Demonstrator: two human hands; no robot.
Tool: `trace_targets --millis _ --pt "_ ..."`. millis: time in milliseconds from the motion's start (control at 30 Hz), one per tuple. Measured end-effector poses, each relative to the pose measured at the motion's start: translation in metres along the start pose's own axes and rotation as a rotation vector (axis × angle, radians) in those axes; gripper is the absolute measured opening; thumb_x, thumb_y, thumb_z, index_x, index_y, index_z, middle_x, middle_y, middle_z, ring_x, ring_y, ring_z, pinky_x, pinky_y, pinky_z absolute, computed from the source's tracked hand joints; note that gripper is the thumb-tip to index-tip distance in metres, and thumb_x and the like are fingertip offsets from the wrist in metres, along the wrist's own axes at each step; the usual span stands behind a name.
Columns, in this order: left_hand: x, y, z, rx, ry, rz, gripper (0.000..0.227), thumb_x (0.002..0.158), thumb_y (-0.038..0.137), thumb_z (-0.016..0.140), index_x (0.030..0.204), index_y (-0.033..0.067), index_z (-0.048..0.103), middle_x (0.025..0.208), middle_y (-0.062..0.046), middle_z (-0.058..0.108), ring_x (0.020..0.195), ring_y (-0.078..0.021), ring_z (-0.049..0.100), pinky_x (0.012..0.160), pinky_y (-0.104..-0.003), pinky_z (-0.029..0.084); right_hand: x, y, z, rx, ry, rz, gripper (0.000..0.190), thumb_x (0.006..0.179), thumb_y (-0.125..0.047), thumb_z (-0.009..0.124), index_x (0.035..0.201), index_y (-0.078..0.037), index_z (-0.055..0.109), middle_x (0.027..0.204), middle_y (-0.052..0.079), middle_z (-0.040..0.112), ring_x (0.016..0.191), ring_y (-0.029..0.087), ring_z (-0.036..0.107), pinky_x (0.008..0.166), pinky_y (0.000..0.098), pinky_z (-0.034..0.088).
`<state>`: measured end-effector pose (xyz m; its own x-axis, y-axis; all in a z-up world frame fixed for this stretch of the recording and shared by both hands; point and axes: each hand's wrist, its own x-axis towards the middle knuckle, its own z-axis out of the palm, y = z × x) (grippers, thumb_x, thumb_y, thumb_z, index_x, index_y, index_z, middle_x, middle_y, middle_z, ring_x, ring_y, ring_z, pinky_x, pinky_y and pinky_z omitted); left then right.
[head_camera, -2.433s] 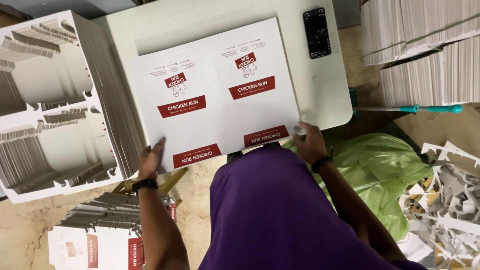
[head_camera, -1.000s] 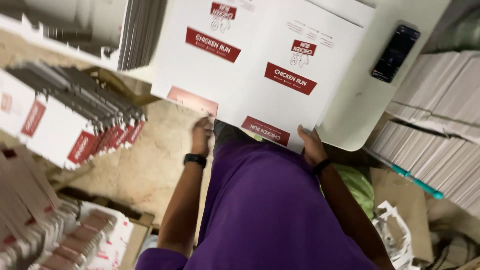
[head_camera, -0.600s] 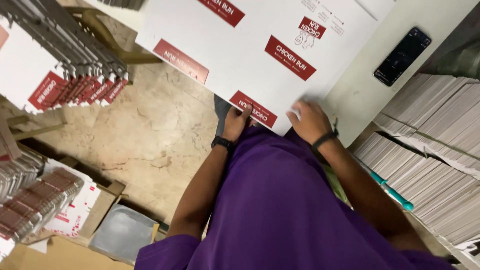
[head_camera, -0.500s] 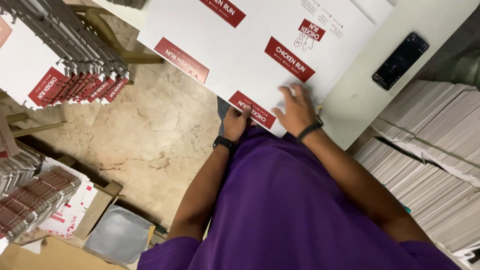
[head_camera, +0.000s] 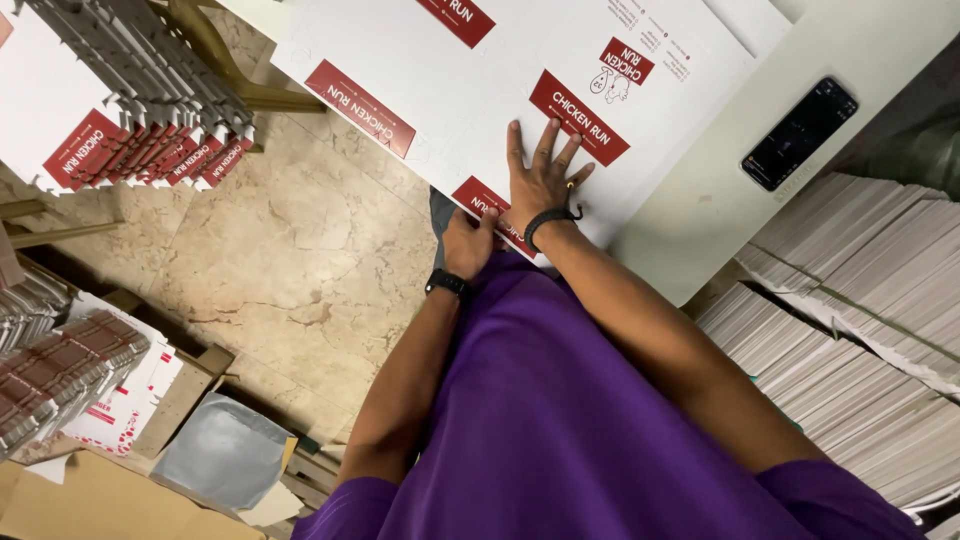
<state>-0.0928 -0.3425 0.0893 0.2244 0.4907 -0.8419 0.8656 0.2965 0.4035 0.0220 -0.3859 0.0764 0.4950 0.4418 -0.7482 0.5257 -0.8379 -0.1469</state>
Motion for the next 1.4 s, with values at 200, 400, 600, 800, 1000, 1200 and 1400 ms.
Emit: trace_targets --millis 200,400,600,800,1000,1200,1400 --pt "0.023 -0.026 -0.006 -0.085 -0.095 0.101 0.049 0.095 0.036 0.061 0.130 0.0023 0.058 0.121 -0.025 0.070 0.123 -0.0393 0.063 0.103 -0.053 0.050 0.008 -0.005 0.006 -0.001 0.034 0.033 0.134 0.082 -0.017 0.088 0.165 -0.032 -0.016 0.166 0.028 -0.023 0.147 0.060 -0.023 0.110 0.0852 -0.007" --pt "0.002 -0.014 -0.010 -0.293 -0.187 0.230 0.037 0.093 0.018 0.057 0.124 -0.0024 0.061 0.102 -0.022 0.070 0.107 -0.0336 0.068 0.098 -0.052 0.051 0.008 0.001 0.010 0.034 0.051 0.006 0.130 0.087 -0.008 0.082 0.164 -0.030 -0.020 0.167 0.029 -0.022 0.147 0.060 -0.023 0.109 0.0840 -0.011" --pt "0.019 -0.048 -0.007 -0.341 -0.175 0.323 0.017 0.097 0.011 0.054 0.107 -0.0014 0.059 0.079 -0.015 0.070 0.083 -0.0256 0.072 0.089 -0.044 0.052 0.010 -0.002 0.010 0.063 0.058 0.024 0.138 0.082 -0.006 0.086 0.164 -0.031 -0.022 0.167 0.028 -0.022 0.146 0.059 -0.024 0.106 0.0848 -0.015" --pt "0.049 -0.051 0.007 -0.056 -0.079 0.222 0.041 0.088 0.020 0.064 0.121 -0.0042 0.068 0.102 -0.025 0.073 0.108 -0.0374 0.068 0.099 -0.054 0.046 -0.005 -0.003 0.006 0.095 0.203 -0.002 0.106 0.092 -0.001 0.069 0.168 -0.032 0.002 0.172 0.026 -0.006 0.153 0.058 -0.008 0.112 0.0843 -0.003" --pt "0.065 -0.060 0.018 -0.166 -0.116 0.122 0.022 0.091 0.017 0.065 0.110 0.0057 0.064 0.082 -0.012 0.073 0.076 -0.0245 0.072 0.075 -0.040 0.057 0.003 0.013 0.024 0.125 0.285 -0.053 0.111 0.089 0.001 0.072 0.168 -0.034 0.003 0.172 0.022 -0.011 0.155 0.054 -0.008 0.114 0.0828 -0.002" --pt "0.074 -0.066 0.011 0.248 0.042 0.084 0.056 0.090 0.045 0.066 0.125 0.0016 0.063 0.119 -0.025 0.070 0.123 -0.0427 0.062 0.107 -0.053 0.047 0.038 0.074 0.068 0.388 0.598 -0.109 0.090 0.075 -0.043 0.084 0.155 -0.042 0.041 0.140 0.004 0.058 0.132 0.030 0.058 0.109 0.0484 0.047" --pt "0.072 -0.061 0.013 0.240 0.041 0.063 0.055 0.089 0.046 0.065 0.123 0.0034 0.063 0.124 -0.023 0.069 0.127 -0.0407 0.059 0.112 -0.052 0.045 0.078 0.178 0.059 0.823 0.989 0.355 0.070 0.081 -0.024 0.084 0.143 -0.018 0.052 0.132 0.009 0.049 0.129 0.035 0.051 0.111 0.0464 0.047"
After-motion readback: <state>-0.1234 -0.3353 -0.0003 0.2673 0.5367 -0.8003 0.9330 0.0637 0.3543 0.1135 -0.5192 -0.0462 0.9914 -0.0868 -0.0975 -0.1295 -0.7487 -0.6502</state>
